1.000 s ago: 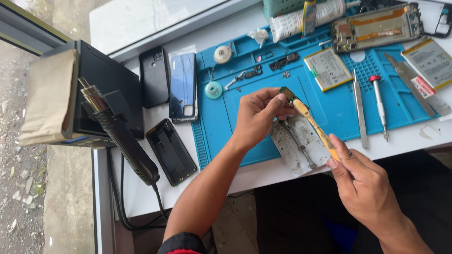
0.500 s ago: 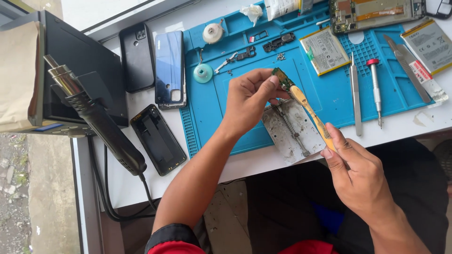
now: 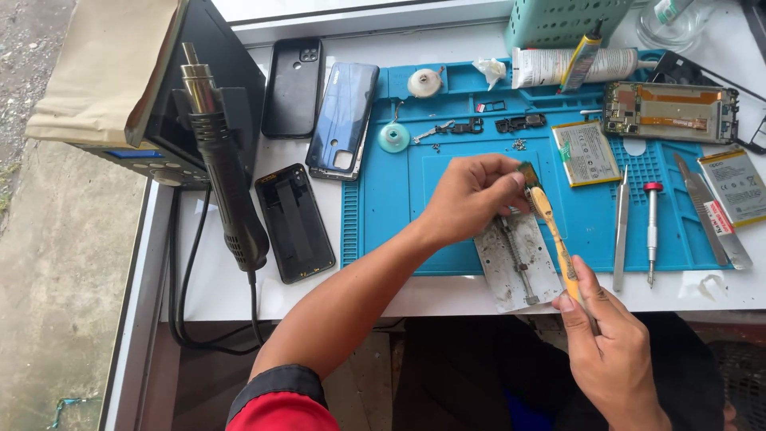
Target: Cleaning a circuit board with a toothbrush and assembling it into a mobile phone frame.
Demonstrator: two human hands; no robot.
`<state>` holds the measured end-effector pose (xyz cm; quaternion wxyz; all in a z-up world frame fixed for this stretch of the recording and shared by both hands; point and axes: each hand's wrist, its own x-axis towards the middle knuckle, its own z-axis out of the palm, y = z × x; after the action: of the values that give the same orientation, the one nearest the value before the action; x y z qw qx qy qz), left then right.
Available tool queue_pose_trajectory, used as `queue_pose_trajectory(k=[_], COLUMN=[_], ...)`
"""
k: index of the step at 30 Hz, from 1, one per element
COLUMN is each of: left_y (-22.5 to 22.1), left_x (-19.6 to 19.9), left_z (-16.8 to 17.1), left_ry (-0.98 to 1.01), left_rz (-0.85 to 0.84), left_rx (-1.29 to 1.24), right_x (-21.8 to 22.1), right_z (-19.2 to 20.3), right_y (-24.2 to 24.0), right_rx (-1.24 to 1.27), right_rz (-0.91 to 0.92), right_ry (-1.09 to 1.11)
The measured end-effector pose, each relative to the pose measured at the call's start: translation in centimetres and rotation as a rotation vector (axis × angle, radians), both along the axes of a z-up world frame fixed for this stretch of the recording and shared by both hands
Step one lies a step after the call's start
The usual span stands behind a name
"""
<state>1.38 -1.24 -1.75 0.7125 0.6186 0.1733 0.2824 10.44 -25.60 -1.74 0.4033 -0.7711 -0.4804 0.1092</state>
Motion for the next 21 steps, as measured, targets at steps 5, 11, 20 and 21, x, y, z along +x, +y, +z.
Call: queue_pose_trajectory(k=[5,11,20,21], left_y=[-0.7,-0.1,0.0,0.0], left_x=[-0.2,-0.2,0.0,-0.1], left_z=[0.9,0.4,0.4,0.4], left_ry=[0.064,0.013,0.015,0.014], left_rz=[-0.096,0.009,-0.01,-0.04], left_rx=[0.024,-0.017,0.007,0.017], right_x=[0.0,-0.1,0.0,0.0], right_z=[0.4,0.3,0.3,0.3], right_y=[0.1,0.0,-0.2,-0.2], right_rx=[-0.034,-0.042,-0.032,-0.049], right_rz=[-0.025,-0.033,-0.03,-0.042], right_ry=[-0.008,0.021,0.044,0.054])
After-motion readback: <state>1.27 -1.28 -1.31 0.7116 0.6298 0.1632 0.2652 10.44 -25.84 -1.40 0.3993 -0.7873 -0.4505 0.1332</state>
